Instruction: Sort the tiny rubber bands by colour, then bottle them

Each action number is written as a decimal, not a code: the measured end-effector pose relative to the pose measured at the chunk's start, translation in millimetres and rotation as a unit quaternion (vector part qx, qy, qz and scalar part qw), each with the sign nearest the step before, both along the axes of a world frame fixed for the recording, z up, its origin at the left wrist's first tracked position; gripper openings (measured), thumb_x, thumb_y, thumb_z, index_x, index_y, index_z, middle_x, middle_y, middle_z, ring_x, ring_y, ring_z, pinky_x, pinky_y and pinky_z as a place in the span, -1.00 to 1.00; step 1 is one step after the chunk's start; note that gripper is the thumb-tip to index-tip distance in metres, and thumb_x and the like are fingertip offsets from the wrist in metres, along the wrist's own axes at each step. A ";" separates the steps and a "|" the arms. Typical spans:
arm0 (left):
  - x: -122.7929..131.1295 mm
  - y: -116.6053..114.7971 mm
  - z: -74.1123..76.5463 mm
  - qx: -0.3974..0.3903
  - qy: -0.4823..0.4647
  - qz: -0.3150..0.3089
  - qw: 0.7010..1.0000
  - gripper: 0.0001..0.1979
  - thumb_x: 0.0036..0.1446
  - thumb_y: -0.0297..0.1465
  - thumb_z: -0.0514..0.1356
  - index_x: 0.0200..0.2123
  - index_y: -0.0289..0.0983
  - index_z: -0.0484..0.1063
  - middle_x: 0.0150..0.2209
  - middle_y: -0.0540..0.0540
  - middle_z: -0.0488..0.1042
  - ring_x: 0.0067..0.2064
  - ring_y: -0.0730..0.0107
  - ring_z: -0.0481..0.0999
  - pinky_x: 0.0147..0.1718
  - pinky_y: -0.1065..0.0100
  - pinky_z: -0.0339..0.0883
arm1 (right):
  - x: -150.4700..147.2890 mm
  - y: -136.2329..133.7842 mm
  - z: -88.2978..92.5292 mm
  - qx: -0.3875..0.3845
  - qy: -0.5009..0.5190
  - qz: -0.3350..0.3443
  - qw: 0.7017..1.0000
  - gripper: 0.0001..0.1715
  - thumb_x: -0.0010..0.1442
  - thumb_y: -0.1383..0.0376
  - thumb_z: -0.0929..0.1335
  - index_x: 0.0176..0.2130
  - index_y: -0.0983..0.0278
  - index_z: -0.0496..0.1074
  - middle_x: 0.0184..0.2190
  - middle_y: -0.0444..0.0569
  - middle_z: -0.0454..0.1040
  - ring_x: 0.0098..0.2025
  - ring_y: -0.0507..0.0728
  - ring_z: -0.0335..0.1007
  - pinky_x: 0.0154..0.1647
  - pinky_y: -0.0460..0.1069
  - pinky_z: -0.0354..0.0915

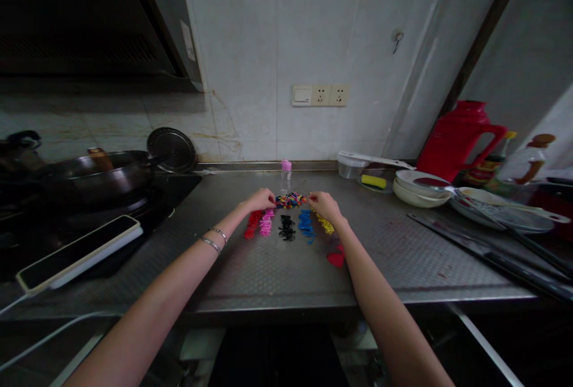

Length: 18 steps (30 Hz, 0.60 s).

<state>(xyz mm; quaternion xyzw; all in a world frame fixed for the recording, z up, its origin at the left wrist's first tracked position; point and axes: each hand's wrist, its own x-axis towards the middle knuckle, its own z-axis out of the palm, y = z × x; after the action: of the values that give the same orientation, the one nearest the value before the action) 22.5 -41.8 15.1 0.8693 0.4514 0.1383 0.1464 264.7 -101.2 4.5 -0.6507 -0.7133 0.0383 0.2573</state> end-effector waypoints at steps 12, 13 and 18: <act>3.0 12.7 10.3 0.048 -0.070 0.038 0.996 -0.75 -0.08 -0.41 0.11 -0.40 -0.37 0.56 -0.45 -0.10 0.52 -0.45 0.43 0.40 -0.40 0.46 0.21 | 0.3 -1.1 2.8 -0.004 0.004 0.000 1.000 -0.73 0.11 0.21 0.26 -0.29 0.21 0.51 -0.32 -0.04 0.53 -0.27 0.07 0.40 -0.38 -0.15 0.14; 4.4 14.5 13.6 0.052 -0.078 0.038 0.995 -0.74 -0.09 -0.42 0.10 -0.40 -0.38 0.56 -0.46 -0.10 0.52 -0.45 0.43 0.40 -0.40 0.46 0.21 | 0.4 -1.2 3.1 -0.002 0.005 0.001 1.000 -0.73 0.11 0.21 0.25 -0.29 0.21 0.51 -0.31 -0.04 0.53 -0.27 0.06 0.40 -0.38 -0.15 0.14; 20.1 15.1 26.8 0.028 -0.131 0.038 0.990 -0.74 -0.13 -0.44 0.11 -0.41 -0.43 0.56 -0.49 -0.10 0.51 -0.45 0.42 0.38 -0.44 0.46 0.19 | 0.7 -1.7 2.9 0.003 0.001 -0.002 1.000 -0.72 0.11 0.18 0.26 -0.30 0.21 0.51 -0.33 -0.03 0.52 -0.28 0.07 0.40 -0.39 -0.14 0.13</act>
<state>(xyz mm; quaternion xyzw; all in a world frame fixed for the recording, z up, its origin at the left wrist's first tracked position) 42.6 -26.7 41.9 0.8298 0.4567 0.2693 0.1745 265.5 -102.9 7.4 -0.6514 -0.7117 0.0364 0.2604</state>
